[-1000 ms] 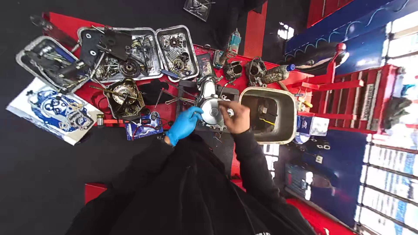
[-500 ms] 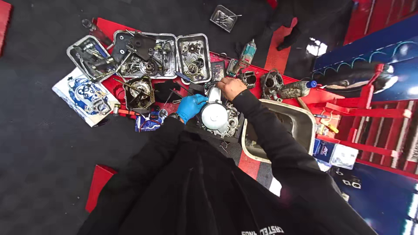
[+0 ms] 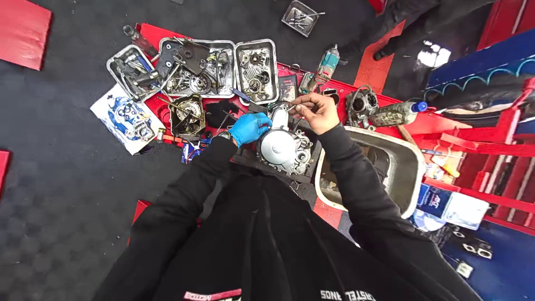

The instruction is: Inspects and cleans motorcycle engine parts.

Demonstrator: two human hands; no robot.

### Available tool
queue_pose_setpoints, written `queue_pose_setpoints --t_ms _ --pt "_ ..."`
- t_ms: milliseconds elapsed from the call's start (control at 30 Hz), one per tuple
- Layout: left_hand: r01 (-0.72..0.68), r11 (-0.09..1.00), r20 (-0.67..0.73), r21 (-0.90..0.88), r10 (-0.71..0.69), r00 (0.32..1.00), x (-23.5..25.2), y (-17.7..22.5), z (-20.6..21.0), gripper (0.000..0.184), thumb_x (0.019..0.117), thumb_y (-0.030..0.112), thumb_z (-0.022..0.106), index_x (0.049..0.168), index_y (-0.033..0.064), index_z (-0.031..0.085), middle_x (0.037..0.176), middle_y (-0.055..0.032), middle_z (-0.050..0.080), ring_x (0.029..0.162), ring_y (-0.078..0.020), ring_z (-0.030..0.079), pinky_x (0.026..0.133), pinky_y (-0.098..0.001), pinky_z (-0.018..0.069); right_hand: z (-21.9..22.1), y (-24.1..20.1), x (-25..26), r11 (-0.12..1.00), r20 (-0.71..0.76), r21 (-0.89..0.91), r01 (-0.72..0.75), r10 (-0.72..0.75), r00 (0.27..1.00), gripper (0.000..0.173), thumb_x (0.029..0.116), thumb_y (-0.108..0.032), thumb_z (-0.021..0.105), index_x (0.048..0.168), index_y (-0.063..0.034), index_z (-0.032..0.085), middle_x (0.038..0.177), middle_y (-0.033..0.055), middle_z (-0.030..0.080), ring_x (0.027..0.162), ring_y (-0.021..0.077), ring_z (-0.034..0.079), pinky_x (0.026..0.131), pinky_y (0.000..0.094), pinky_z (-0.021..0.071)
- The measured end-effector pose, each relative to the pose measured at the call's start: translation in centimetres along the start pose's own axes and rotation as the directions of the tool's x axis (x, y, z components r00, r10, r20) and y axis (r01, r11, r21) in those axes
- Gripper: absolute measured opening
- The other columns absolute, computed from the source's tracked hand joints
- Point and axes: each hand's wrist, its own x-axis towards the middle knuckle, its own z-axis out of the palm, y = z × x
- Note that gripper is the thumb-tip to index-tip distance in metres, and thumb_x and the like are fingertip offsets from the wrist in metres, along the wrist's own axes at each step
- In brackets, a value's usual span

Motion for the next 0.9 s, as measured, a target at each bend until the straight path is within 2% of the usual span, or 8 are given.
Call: queue_pose_setpoints --t_ms 100,200,267,400,467,500,767,900 --pt "-0.018 0.999 -0.031 -0.040 0.017 0.999 0.0 0.5 -0.4 0.019 0.1014 0.022 0.061 0.114 0.0169 0.074 0.121 -0.0037 0.072 0.111 -0.0202 0.069 0.096 -0.0478 0.0566 0.7 0.7 -1.1 0.986 -0.048 0.165 -0.004 0.012 0.999 0.018 0.0937 0.002 0.064 0.111 0.0060 0.067 0.101 0.0142 0.076 0.084 0.0241 0.077 0.075 0.0416 0.0678" --pt "0.025 0.958 -0.078 -0.285 -0.049 0.996 0.0 0.9 -1.2 0.020 0.1011 0.020 0.062 0.115 0.0110 0.074 0.120 -0.0048 0.072 0.112 -0.0150 0.069 0.100 -0.0404 0.0556 1.5 1.3 -1.8 0.976 -0.071 0.216 -0.025 0.041 0.997 0.018 0.0914 0.005 0.062 0.108 0.0058 0.069 0.097 0.0131 0.076 0.079 0.0220 0.076 0.072 0.0402 0.0674" --pt "0.042 0.862 -0.080 -0.505 -0.095 0.992 0.0 1.3 -1.9 0.017 0.1011 0.014 0.063 0.113 0.0067 0.072 0.113 -0.0048 0.072 0.104 -0.0107 0.069 0.094 -0.0325 0.0575 2.1 1.2 -1.8 0.978 -0.062 0.207 -0.026 0.039 0.997 0.017 0.0915 0.003 0.063 0.107 0.0054 0.071 0.091 0.0110 0.076 0.074 0.0185 0.075 0.069 0.0369 0.0663" --pt "0.035 0.738 -0.066 -0.674 -0.107 0.992 -0.2 2.4 -2.8 0.015 0.1020 0.009 0.061 0.113 0.0040 0.070 0.105 -0.0034 0.074 0.088 -0.0076 0.069 0.080 -0.0257 0.0579 3.4 0.0 -1.2 0.983 -0.012 0.177 -0.057 0.060 0.998 0.016 0.0945 0.001 0.066 0.109 0.0060 0.071 0.089 0.0112 0.076 0.073 0.0177 0.075 0.069 0.0358 0.0666" --pt "0.051 0.706 -0.067 -0.707 -0.138 0.988 -0.2 3.0 -3.3 0.015 0.1027 0.009 0.061 0.113 0.0049 0.070 0.101 -0.0019 0.074 0.072 -0.0051 0.065 0.062 -0.0214 0.0533 3.7 -0.5 -0.9 0.984 -0.004 0.162 -0.073 0.075 0.997 0.016 0.0945 0.000 0.068 0.110 0.0059 0.070 0.089 0.0110 0.076 0.073 0.0178 0.075 0.069 0.0356 0.0668" --pt "0.056 0.704 -0.071 -0.708 -0.149 0.986 -0.2 3.2 -3.7 0.015 0.1030 0.010 0.061 0.113 0.0050 0.071 0.099 -0.0016 0.074 0.068 -0.0048 0.063 0.057 -0.0209 0.0513 3.8 -0.7 -0.7 0.983 -0.003 0.168 -0.070 0.071 0.997 0.017 0.0940 0.001 0.068 0.110 0.0062 0.069 0.089 0.0110 0.076 0.073 0.0181 0.075 0.069 0.0358 0.0670" --pt "0.041 0.726 -0.119 -0.686 -0.168 0.979 0.1 3.7 -4.9 0.016 0.1022 0.015 0.064 0.111 0.0049 0.072 0.098 -0.0015 0.072 0.074 -0.0049 0.064 0.063 -0.0219 0.0535 4.8 -1.2 -0.5 0.986 -0.062 0.159 -0.041 0.051 0.997 0.015 0.0932 -0.001 0.071 0.107 0.0060 0.070 0.085 0.0103 0.076 0.071 0.0174 0.075 0.068 0.0359 0.0669" --pt "0.063 0.711 -0.101 -0.700 -0.186 0.977 0.6 4.1 -5.2 0.015 0.1021 0.015 0.064 0.111 0.0057 0.073 0.099 -0.0014 0.073 0.066 -0.0050 0.062 0.056 -0.0211 0.0521 5.1 -1.0 -0.9 0.979 -0.153 0.201 -0.024 0.056 0.987 0.015 0.0935 0.001 0.070 0.108 0.0065 0.069 0.086 0.0104 0.076 0.071 0.0181 0.075 0.069 0.0361 0.0673"
